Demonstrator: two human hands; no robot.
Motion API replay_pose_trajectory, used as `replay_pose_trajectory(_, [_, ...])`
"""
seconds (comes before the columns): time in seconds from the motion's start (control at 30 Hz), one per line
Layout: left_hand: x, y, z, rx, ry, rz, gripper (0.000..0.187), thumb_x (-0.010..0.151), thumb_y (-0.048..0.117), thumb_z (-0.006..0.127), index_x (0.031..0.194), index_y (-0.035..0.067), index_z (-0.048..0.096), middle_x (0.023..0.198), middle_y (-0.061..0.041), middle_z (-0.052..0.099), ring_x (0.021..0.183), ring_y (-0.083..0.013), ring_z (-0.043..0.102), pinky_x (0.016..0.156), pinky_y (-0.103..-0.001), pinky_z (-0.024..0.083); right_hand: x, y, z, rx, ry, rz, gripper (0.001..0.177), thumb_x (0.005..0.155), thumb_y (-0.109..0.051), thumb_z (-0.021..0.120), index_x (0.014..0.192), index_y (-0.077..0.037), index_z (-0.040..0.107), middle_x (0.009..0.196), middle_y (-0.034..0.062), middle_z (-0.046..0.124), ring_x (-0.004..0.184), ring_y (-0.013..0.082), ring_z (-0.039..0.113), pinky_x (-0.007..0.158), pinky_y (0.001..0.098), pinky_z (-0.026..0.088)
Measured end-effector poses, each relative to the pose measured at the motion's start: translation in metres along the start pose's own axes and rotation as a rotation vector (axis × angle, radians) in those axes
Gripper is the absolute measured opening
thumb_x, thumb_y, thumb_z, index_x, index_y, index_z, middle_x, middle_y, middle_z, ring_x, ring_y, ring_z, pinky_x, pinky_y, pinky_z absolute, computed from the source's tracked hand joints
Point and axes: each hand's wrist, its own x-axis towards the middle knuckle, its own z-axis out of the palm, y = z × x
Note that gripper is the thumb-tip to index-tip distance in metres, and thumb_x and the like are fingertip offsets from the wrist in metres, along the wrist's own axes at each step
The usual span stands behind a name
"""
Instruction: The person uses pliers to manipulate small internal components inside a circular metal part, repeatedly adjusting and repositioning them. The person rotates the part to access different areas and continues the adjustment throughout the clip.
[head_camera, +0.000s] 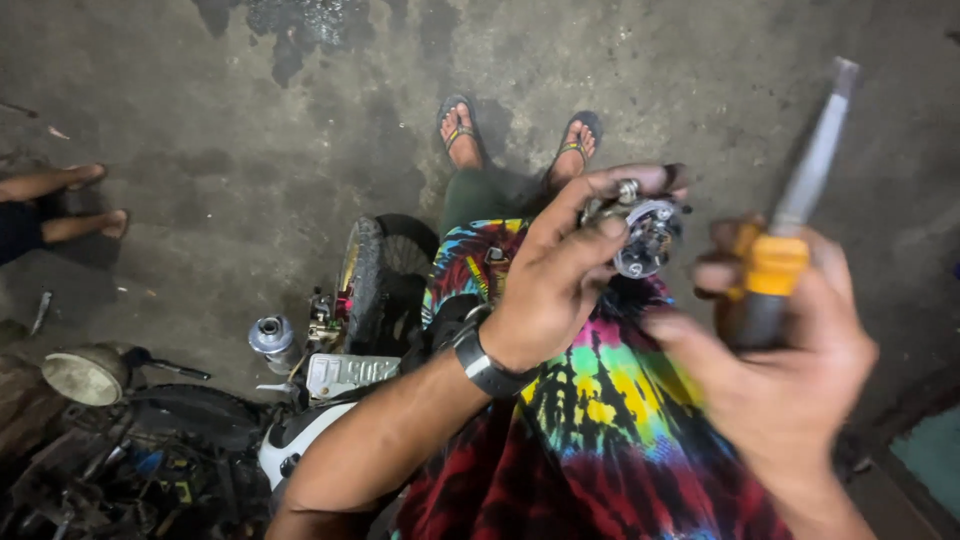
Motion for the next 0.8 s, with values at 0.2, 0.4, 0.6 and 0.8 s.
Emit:
replay_pose_trajectory(0.2, [-0.008, 0.019, 0.009, 0.177, -0.160, 0.128, 0.041, 0.112, 0.030, 0.053, 0.143, 0.003, 0.050, 0.154, -0.020, 0.055, 0.149, -0.0296, 0.054, 0.137, -0.044, 0.042, 0.019, -0.004, 0.019, -0.104, 0.089, -0.223, 0.030, 0.099, -0.014, 0.080, 0.102, 0.012, 0.066, 0.116, 0.0292, 0.062, 0.120, 0.0400, 0.062, 0.094, 0.0474, 0.058])
replay_pose_trajectory(0.4, [-0.008, 0.011, 0.004, 0.044, -0.129, 0.073, 0.039, 0.111, 0.022, 0.055, 0.145, 0.001, 0.052, 0.148, -0.012, 0.055, 0.144, -0.0249, 0.053, 0.133, -0.040, 0.041, 0.026, -0.013, 0.012, -0.041, 0.010, -0.208, 0.015, 0.102, 0.003, 0.074, 0.107, 0.015, 0.066, 0.122, 0.0336, 0.058, 0.119, 0.0446, 0.069, 0.106, 0.0496, 0.057])
replay_pose_trajectory(0.6, [-0.008, 0.015, 0.008, -0.051, -0.078, -0.089, 0.040, 0.109, 0.015, 0.051, 0.145, -0.001, 0.049, 0.146, -0.014, 0.056, 0.135, -0.0209, 0.056, 0.116, -0.032, 0.047, 0.029, -0.014, 0.011, -0.017, -0.002, -0.231, 0.010, 0.099, 0.013, 0.074, 0.102, 0.014, 0.065, 0.123, 0.0335, 0.055, 0.114, 0.0440, 0.069, 0.108, 0.0513, 0.059])
replay_pose_trajectory(0.8, [-0.009, 0.018, 0.012, 0.089, -0.052, -0.060, 0.041, 0.109, 0.025, 0.054, 0.143, 0.002, 0.051, 0.144, -0.010, 0.057, 0.136, -0.0197, 0.056, 0.121, -0.035, 0.046, 0.034, -0.008, 0.006, -0.068, -0.023, -0.321, 0.009, 0.102, 0.009, 0.073, 0.104, 0.015, 0.068, 0.124, 0.0359, 0.055, 0.113, 0.0446, 0.068, 0.103, 0.0501, 0.058])
